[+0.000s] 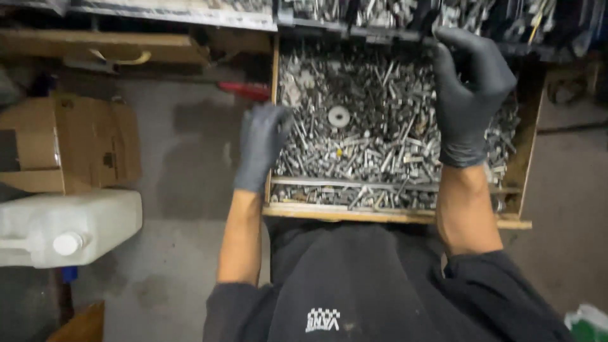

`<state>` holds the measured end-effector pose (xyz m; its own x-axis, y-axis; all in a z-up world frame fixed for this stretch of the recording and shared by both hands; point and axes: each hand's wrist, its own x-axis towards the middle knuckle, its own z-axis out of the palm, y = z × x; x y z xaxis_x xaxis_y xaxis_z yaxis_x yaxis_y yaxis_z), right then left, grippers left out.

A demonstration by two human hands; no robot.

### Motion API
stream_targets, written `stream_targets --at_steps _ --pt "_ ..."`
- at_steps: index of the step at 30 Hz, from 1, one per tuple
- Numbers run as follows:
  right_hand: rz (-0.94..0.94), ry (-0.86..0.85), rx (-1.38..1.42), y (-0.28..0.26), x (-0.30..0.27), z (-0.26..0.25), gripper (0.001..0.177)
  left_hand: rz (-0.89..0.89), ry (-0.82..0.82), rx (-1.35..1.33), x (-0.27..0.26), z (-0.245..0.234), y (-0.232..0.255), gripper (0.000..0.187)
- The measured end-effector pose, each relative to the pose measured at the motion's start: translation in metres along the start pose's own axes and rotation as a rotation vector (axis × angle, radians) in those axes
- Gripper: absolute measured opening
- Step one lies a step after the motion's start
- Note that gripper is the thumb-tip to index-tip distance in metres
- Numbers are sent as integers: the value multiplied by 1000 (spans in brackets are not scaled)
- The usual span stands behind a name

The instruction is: The person sorts through a large drawer filled with mixed metal fasteners, including bolts, nuts, and washers. They repeatedly pick up individual items, examine them closely, and place them back into the drawer while wearing black gloves.

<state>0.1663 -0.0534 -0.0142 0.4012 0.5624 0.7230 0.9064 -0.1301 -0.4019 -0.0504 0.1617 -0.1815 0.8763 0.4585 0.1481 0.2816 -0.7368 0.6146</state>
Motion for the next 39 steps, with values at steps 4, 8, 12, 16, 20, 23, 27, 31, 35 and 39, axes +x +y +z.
stream_targets --at_steps 4,8,12,16,20,23,27,31,35,39 --pt "136 -44 54 7 -37 1 8 170 190 608 38 20 -11 12" --pt "247 -86 94 2 -66 6 9 104 68 594 84 98 -73 12" --pt "398 -86 224 0 -83 11 11 435 271 775 107 102 -71 17" --pt "462 -122 284 -3 -98 11 10 409 238 768 117 115 -87 25" --pt "499 -129 305 -6 -105 12 11 399 251 788 112 86 -60 22" --pt "552 -139 391 -22 -94 12 13 195 -19 493 95 54 -23 8" --pt "537 -53 414 -41 -83 21 21 200 56 -663 48 -11 64 18" --pt "329 -93 569 -57 -73 16 32 216 3 -856 19 -50 118 21" --pt "268 -119 615 -61 -76 7 35 277 -17 -908 8 -63 136 21" --pt "167 -115 679 -61 -80 0 30 341 -36 -973 7 -66 146 18"
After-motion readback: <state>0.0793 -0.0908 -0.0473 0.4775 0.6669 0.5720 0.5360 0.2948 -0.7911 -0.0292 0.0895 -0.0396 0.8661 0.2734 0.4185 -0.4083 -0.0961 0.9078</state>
